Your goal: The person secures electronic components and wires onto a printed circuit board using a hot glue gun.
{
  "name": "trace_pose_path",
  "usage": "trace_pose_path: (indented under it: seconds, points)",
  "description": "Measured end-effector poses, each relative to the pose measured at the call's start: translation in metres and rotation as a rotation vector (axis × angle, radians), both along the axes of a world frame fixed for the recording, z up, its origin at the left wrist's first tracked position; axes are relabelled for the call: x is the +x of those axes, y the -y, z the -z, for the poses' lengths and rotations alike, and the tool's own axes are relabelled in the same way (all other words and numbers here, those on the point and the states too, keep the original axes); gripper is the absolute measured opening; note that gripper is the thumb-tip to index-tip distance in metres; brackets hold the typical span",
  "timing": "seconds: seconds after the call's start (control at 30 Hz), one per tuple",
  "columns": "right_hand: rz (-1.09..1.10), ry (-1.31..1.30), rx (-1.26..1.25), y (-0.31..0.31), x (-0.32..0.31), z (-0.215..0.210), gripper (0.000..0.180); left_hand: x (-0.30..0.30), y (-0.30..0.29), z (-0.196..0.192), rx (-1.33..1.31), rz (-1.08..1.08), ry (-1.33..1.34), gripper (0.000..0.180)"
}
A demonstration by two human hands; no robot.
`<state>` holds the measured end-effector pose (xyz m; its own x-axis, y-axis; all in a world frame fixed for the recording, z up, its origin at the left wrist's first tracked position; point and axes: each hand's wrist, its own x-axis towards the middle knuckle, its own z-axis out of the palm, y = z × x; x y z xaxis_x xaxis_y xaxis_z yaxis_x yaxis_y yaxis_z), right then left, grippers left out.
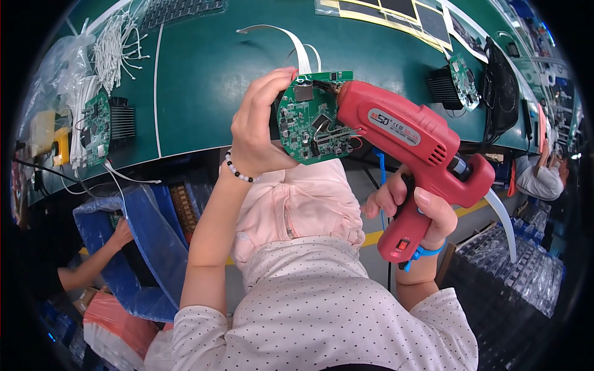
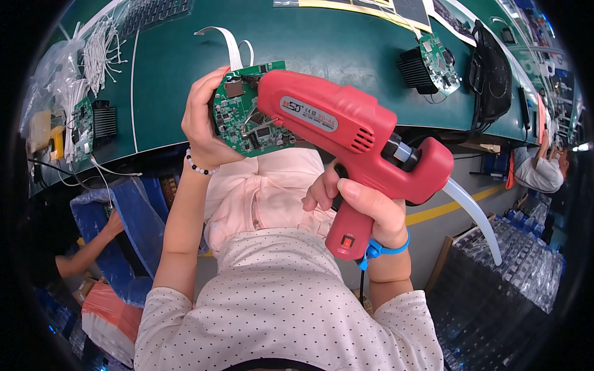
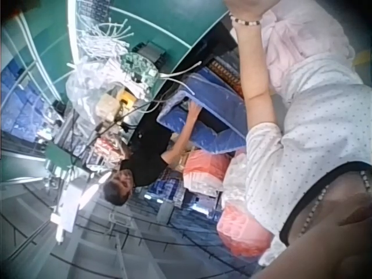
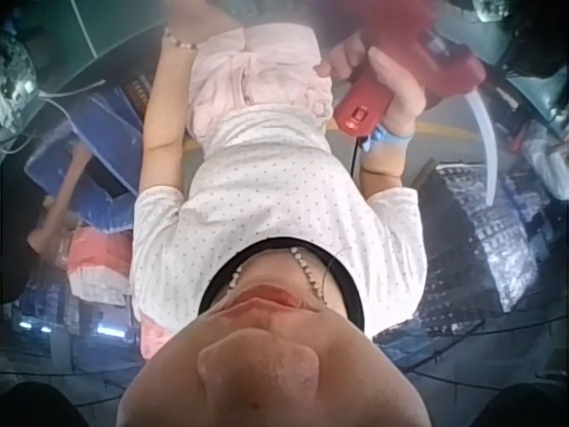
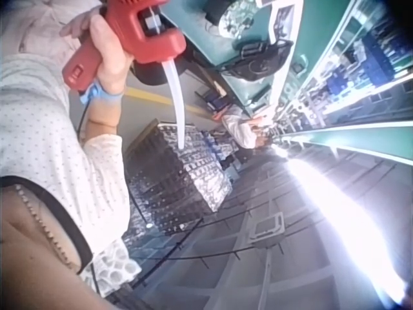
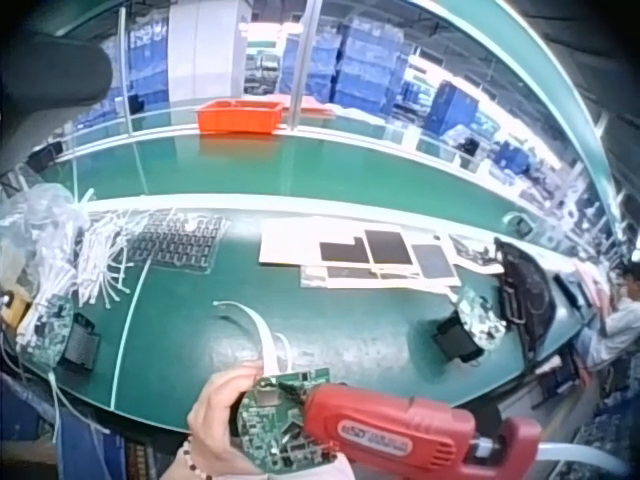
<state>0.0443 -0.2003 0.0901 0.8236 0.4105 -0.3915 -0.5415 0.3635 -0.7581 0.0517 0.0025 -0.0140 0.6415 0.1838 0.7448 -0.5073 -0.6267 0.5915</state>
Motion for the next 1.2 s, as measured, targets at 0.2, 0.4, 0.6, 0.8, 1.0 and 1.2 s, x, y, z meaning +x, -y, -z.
trace_pose_path:
  seconds: [0.2,0.4,0.6,0.8,1.0,1.2]
  points:
    - [0.007,-0.004,0.009,0.001,0.0,0.0,0.032,0.001,0.0,0.001,-0.003,0.012,0.003,0.069]
    - [0.003,-0.006,0.016,0.002,0.001,0.001,0.034,0.0,0.0,-0.001,0.0,-0.002,-0.001,0.069]
    - [0.066,0.002,-0.128,-0.009,0.001,-0.004,0.042,0.0,0.0,-0.001,-0.008,0.006,-0.004,0.068]
    - [0.055,0.019,-0.145,-0.012,0.003,-0.007,0.038,-0.001,0.0,-0.002,-0.012,0.006,-0.018,0.07]
    - [0.075,0.028,-0.146,-0.012,0.002,-0.007,0.037,-0.001,0.0,-0.002,-0.003,-0.001,-0.02,0.07]
    - [0.104,0.029,-0.158,-0.015,0.003,-0.009,0.036,-0.001,-0.001,-0.002,-0.003,0.0,-0.021,0.069]
